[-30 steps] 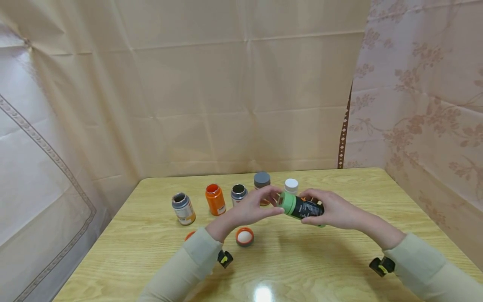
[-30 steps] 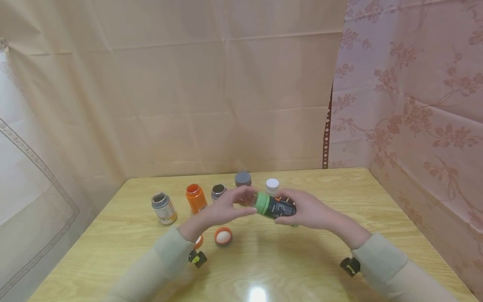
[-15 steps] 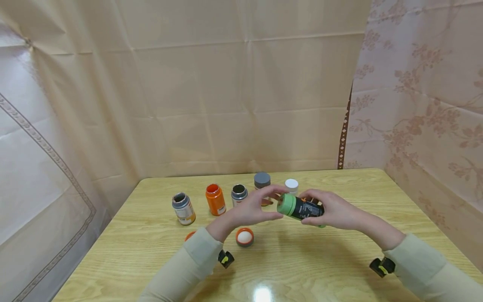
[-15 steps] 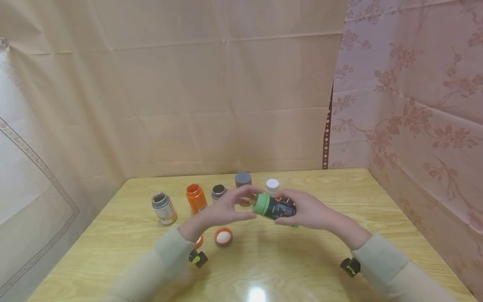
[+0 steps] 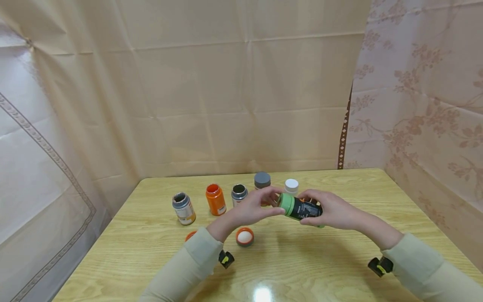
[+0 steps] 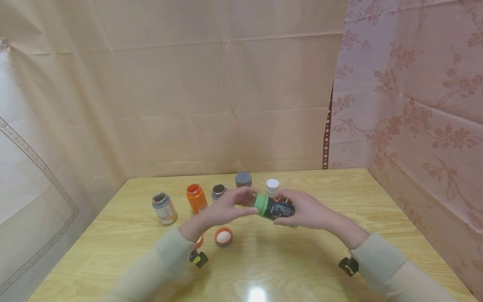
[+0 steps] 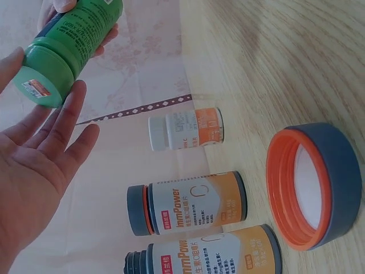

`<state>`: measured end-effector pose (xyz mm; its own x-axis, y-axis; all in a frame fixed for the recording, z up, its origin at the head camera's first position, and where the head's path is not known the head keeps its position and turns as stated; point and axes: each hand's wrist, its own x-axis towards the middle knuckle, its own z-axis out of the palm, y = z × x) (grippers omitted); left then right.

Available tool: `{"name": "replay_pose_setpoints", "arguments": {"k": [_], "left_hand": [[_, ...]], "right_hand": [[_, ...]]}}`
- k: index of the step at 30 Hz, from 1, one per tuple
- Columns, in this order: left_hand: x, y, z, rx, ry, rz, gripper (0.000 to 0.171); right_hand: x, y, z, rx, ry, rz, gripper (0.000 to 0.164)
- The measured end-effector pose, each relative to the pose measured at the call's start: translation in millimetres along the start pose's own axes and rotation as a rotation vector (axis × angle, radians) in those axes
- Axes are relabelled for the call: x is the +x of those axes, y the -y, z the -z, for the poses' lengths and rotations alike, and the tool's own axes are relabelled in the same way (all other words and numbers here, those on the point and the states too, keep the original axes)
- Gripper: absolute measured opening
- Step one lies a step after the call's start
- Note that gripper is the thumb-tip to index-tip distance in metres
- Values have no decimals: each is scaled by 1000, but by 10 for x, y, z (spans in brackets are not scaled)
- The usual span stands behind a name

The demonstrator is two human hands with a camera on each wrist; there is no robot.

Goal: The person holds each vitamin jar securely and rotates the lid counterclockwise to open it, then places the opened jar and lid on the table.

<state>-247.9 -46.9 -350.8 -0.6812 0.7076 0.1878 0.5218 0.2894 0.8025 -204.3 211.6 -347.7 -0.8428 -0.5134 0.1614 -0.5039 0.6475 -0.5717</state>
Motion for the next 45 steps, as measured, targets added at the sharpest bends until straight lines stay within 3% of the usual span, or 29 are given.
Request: {"name": "replay_pose_setpoints", "arguments": {"k": [8,19,27,37,45], "left_hand": [[-16,-6,25,77,0,0,55],[-11,-10,50,73,55,-108,61],[-8,-21,46,68,55,-91,56],[1,3,16,57,15,3,43],[4,4,34,124,2,-17,61]], "right_hand": [[-11,16,21,3,-3,-2,54],[-28,0,44,-14,-2,0,57],[-23,4,39,-3,-8,0,59],[-22,18,29,5,6,-12,59],[-32,11,45,-11,-2,-26,58]]}}
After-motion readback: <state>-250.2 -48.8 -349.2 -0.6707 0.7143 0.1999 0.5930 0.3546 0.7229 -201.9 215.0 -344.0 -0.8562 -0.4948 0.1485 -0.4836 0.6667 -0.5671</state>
